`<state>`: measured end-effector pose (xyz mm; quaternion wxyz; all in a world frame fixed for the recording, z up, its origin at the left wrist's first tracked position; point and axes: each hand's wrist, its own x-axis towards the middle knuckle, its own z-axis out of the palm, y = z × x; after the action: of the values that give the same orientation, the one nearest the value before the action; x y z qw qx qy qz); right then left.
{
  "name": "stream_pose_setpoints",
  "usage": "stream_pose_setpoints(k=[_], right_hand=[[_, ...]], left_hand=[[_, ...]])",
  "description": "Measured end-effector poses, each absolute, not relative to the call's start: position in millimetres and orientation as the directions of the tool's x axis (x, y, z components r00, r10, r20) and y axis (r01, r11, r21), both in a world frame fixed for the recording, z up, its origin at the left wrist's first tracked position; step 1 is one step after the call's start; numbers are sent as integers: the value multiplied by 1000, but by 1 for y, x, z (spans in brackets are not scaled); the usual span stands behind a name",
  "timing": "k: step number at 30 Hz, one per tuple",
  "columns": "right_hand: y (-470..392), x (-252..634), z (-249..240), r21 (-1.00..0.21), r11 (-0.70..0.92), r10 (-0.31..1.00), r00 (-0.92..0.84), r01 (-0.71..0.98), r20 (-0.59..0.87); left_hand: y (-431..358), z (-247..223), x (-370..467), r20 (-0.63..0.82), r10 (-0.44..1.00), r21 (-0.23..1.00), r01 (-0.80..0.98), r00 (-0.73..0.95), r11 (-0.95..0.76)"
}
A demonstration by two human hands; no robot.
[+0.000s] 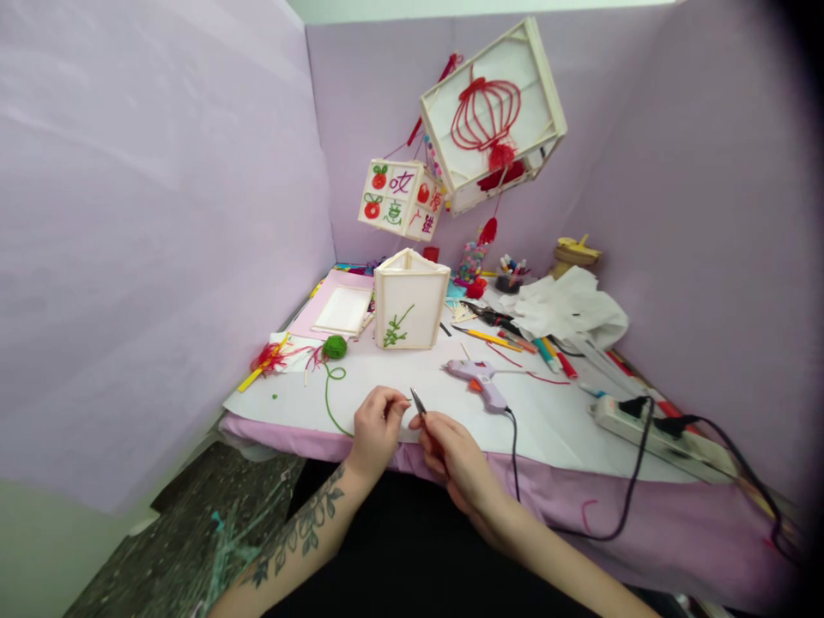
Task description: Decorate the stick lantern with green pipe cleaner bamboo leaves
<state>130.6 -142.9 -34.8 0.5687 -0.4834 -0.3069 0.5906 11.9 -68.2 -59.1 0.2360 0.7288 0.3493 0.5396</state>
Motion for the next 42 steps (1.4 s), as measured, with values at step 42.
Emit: stream_pose_setpoints(k=[42], right_hand=[[-146, 126, -25, -848, -322, 937, -12, -421, -350]], left_hand=[[-64, -53, 7, 529, 824, 772, 289, 202, -567]])
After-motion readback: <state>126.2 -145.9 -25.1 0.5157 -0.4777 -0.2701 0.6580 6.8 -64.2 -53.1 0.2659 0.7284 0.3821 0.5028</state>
